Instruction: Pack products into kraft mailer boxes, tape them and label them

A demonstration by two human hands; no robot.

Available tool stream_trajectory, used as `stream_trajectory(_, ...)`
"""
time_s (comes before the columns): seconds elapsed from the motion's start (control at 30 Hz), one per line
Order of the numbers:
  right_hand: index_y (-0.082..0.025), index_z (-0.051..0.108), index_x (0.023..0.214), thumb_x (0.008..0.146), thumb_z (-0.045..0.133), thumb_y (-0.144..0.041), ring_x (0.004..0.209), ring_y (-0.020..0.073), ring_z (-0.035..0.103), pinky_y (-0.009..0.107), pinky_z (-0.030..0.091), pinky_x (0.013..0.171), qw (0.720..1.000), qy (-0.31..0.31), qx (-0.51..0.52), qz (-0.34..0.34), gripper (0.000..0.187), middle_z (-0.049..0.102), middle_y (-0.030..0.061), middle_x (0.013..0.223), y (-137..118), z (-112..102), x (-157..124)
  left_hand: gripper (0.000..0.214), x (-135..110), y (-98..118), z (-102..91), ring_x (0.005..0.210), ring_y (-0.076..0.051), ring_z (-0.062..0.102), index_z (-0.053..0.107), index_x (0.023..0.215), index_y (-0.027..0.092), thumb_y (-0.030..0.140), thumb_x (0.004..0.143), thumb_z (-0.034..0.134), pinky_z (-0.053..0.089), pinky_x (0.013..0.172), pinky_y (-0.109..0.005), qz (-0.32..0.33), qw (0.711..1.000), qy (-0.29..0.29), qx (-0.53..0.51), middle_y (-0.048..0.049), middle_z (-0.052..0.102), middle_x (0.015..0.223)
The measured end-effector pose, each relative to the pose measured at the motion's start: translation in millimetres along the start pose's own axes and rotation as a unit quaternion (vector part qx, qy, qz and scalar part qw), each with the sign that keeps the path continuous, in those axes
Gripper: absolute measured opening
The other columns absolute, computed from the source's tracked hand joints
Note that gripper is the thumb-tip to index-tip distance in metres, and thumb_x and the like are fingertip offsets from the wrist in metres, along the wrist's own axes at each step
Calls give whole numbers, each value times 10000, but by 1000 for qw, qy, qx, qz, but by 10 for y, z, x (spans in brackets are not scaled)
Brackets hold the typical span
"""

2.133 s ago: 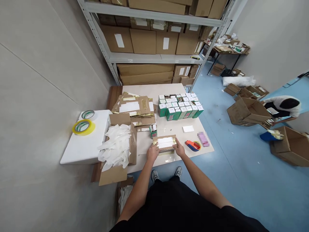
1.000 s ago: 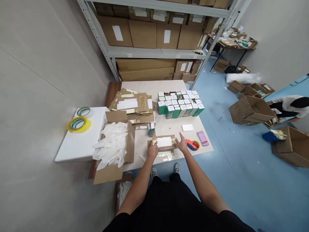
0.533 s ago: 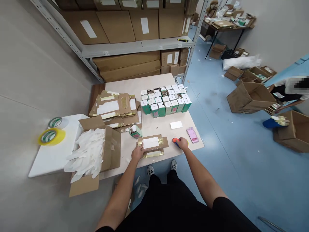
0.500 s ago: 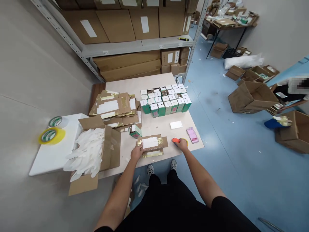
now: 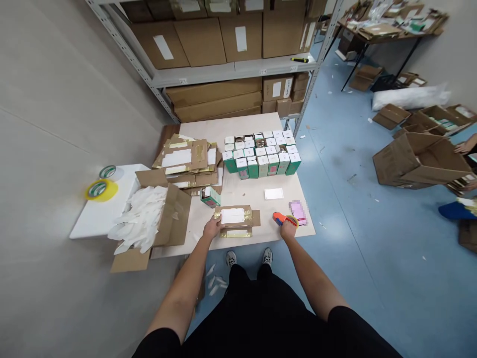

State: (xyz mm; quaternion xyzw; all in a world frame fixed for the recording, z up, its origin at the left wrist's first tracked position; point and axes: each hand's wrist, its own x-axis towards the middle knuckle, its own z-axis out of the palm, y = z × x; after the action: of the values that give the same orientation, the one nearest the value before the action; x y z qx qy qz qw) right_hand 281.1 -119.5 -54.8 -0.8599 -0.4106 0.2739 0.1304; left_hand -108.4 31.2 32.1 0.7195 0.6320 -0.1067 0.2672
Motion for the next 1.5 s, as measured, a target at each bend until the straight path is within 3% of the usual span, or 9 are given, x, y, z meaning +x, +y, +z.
stream_trajectory(0.13, -74, 686, 1085, 894, 529, -153, 1103, 405, 617, 541, 427, 972, 996, 76, -40, -8, 259, 692, 291, 1114, 105, -292, -21, 632, -20, 132, 13, 1340, -288, 570, 537, 1511, 322, 372, 895, 667, 454, 1072, -330, -4, 1000, 2, -1, -58, 484, 1592)
stream_trajectory(0.3, -130, 672, 1110, 889, 461, -119, 1033, 345, 577, 520, 402, 1005, 966, 230, -16, -116, 306, 675, 182, 982, 113, -705, -67, 631, -40, 233, 39, 1318, -285, 585, 539, 1501, 350, 378, 884, 673, 457, 1059, -332, -12, 1000, 5, -2, -46, 497, 1580)
stream_trajectory(0.5, -173, 659, 1162, 956, 488, -269, 1072, 328, 579, 481, 439, 1010, 938, 249, 50, -234, 284, 677, 157, 1069, -253, -1095, -121, 618, -44, 527, 124, 1321, -294, 592, 527, 1507, 345, 383, 908, 675, 462, 1052, -352, 4, 1000, 2, -5, -93, 447, 1612)
stream_trajectory(0.7, -201, 716, 1091, 911, 622, -452, 970, 281, 645, 399, 523, 892, 924, 141, 243, -261, 323, 739, 106, 1049, -892, -1139, -332, 638, -42, 871, 204, 1339, -302, 581, 508, 1525, 351, 369, 911, 681, 456, 1066, -378, -3, 999, -6, -31, -118, 348, 1671)
stream_trajectory(0.9, -192, 765, 1033, 796, 737, -449, 993, 274, 691, 392, 549, 917, 881, -37, 407, -239, 351, 780, 73, 1053, -1277, -827, -522, 659, -82, 941, 257, 1383, -312, 536, 493, 1530, 383, 353, 902, 689, 448, 1079, -423, -16, 997, -4, -79, -99, 385, 1652)
stream_trajectory(1.17, -191, 780, 1015, 684, 822, -471, 1010, 293, 722, 455, 552, 961, 872, -138, 431, -185, 435, 796, 78, 1047, -1083, -350, -431, 550, -232, 903, 305, 1452, -358, 426, 624, 1415, 306, 327, 873, 716, 427, 1130, -460, 8, 990, 80, -119, -80, 322, 1690)
stream_trajectory(1.3, -199, 778, 1068, 715, 794, -484, 1044, 289, 714, 452, 544, 974, 882, -148, 404, -195, 454, 794, 70, 1083, -1001, -328, -363, 498, -255, 949, 309, 1436, -264, 473, 561, 1460, 220, 239, 963, 555, 404, 1173, -412, 37, 951, 151, -265, -118, 541, 1533)
stream_trajectory(1.4, -199, 780, 1063, 712, 804, -480, 1032, 286, 708, 452, 536, 980, 880, -148, 406, -198, 451, 796, 64, 1068, -1001, -334, -343, 501, -253, 1035, 241, 1308, -224, 601, 482, 1521, 196, 341, 1049, 402, 493, 1073, -365, 52, 906, 97, -409, -132, 660, 1389)
stream_trajectory(1.5, -214, 786, 1059, 712, 814, -480, 1025, 287, 707, 459, 533, 976, 875, -146, 416, -201, 438, 797, 56, 1062, -1010, -343, -333, 552, -253, 1131, 148, 1364, -246, 567, 470, 1538, 220, 481, 1060, 375, 515, 1026, -369, 94, 870, 25, -484, -143, 621, 1458)
